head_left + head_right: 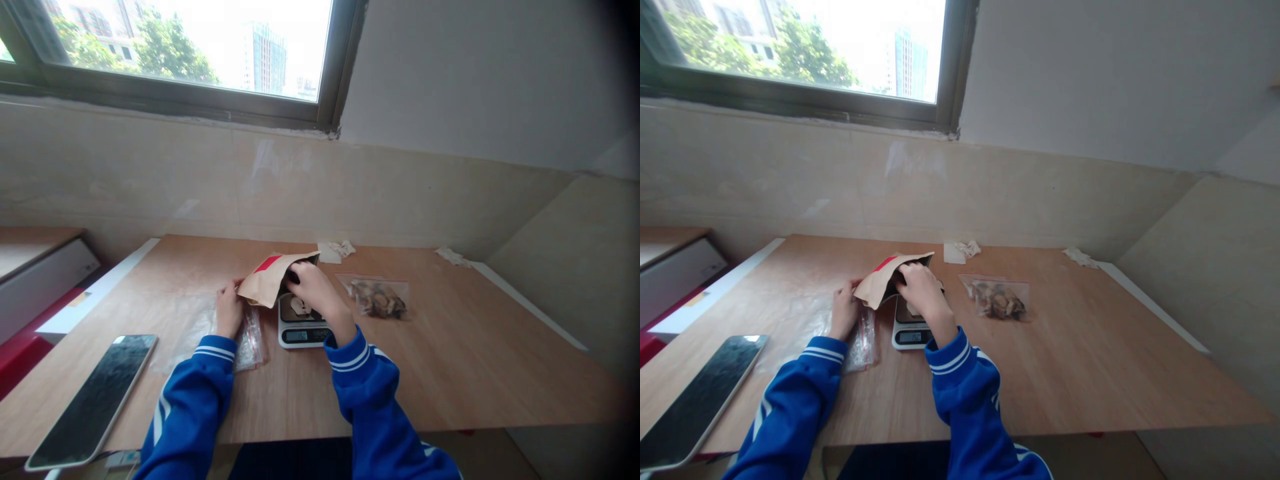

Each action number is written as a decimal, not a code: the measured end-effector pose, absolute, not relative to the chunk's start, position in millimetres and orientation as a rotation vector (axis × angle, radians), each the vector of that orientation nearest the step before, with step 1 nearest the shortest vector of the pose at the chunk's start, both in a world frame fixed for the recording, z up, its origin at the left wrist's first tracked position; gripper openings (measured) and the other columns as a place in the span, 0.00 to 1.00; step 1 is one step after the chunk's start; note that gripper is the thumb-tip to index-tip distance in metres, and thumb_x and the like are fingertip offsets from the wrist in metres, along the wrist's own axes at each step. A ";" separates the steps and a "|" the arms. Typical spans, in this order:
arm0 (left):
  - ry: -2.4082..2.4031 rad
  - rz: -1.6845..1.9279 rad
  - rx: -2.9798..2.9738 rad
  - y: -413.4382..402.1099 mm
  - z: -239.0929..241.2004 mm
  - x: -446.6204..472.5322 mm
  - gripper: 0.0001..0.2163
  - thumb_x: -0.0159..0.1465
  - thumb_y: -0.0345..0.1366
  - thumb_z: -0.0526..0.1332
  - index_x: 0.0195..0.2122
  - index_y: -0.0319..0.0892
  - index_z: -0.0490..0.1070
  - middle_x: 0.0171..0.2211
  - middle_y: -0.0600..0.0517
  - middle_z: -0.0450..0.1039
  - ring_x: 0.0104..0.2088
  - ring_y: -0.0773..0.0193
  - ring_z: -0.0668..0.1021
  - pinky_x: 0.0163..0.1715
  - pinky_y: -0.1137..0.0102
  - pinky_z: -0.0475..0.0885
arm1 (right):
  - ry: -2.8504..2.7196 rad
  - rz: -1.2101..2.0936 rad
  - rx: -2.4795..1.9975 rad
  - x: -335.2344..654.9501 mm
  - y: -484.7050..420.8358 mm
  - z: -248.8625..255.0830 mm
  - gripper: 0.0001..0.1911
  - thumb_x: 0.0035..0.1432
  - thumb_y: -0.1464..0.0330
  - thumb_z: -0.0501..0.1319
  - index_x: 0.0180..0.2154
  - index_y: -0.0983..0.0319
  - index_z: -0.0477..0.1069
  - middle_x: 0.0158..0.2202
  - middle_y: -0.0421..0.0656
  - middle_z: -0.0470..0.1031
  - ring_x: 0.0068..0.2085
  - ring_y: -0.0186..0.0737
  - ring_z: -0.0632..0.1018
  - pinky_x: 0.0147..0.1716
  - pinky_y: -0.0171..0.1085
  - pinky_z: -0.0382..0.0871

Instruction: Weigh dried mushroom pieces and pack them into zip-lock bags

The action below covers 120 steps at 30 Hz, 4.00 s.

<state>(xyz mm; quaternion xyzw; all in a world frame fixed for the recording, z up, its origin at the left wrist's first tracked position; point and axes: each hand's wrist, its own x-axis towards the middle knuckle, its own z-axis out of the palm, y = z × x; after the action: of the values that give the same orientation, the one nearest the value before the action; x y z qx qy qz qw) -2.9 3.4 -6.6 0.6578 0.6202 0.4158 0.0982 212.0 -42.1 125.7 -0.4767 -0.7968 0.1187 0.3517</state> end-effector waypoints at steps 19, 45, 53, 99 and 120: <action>1.806 1.737 1.674 5.1 5.7 0.6 0.18 0.63 0.39 0.52 0.53 0.36 0.59 0.51 0.38 0.65 0.51 0.56 0.70 0.52 0.60 0.67 | -1.336 0.509 -1.545 328.9 -126.1 -5.8 0.21 0.60 0.58 0.52 0.47 0.63 0.72 0.47 0.53 0.76 0.49 0.51 0.76 0.49 0.49 0.69; 1.853 1.331 1.938 -99.5 46.4 -17.2 0.10 0.60 0.38 0.53 0.38 0.43 0.70 0.36 0.48 0.75 0.33 0.57 0.76 0.37 0.60 0.73 | -1.527 0.377 -1.364 245.2 -167.6 33.8 0.11 0.62 0.69 0.51 0.42 0.55 0.70 0.43 0.46 0.70 0.49 0.48 0.70 0.51 0.50 0.62; 1.338 1.600 1.787 -153.5 81.6 64.7 0.15 0.67 0.39 0.50 0.54 0.47 0.64 0.51 0.46 0.70 0.47 0.60 0.76 0.43 0.63 0.76 | -1.352 1.018 -0.952 162.5 -162.5 80.4 0.16 0.64 0.61 0.54 0.52 0.55 0.64 0.48 0.45 0.72 0.45 0.40 0.75 0.44 0.40 0.72; 1.560 2.075 1.435 -74.2 19.7 56.1 0.15 0.65 0.45 0.54 0.46 0.42 0.70 0.45 0.46 0.74 0.47 0.58 0.73 0.44 0.64 0.66 | -1.680 0.153 -1.641 282.1 -65.1 18.9 0.10 0.57 0.66 0.59 0.41 0.61 0.70 0.41 0.49 0.71 0.48 0.50 0.72 0.49 0.48 0.65; 1.455 1.981 1.459 -72.8 14.6 55.7 0.17 0.65 0.47 0.53 0.48 0.42 0.68 0.47 0.45 0.73 0.48 0.57 0.74 0.49 0.62 0.65 | -1.640 0.187 -1.334 204.4 -92.0 132.5 0.04 0.60 0.66 0.59 0.35 0.58 0.71 0.36 0.42 0.72 0.40 0.41 0.74 0.42 0.39 0.65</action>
<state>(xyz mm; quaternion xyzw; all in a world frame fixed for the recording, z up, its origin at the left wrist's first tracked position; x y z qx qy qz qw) 55.7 -72.8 14.6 0.5052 0.5040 0.6862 0.1410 204.4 -92.0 132.5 -0.5487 -0.6745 0.0771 0.4879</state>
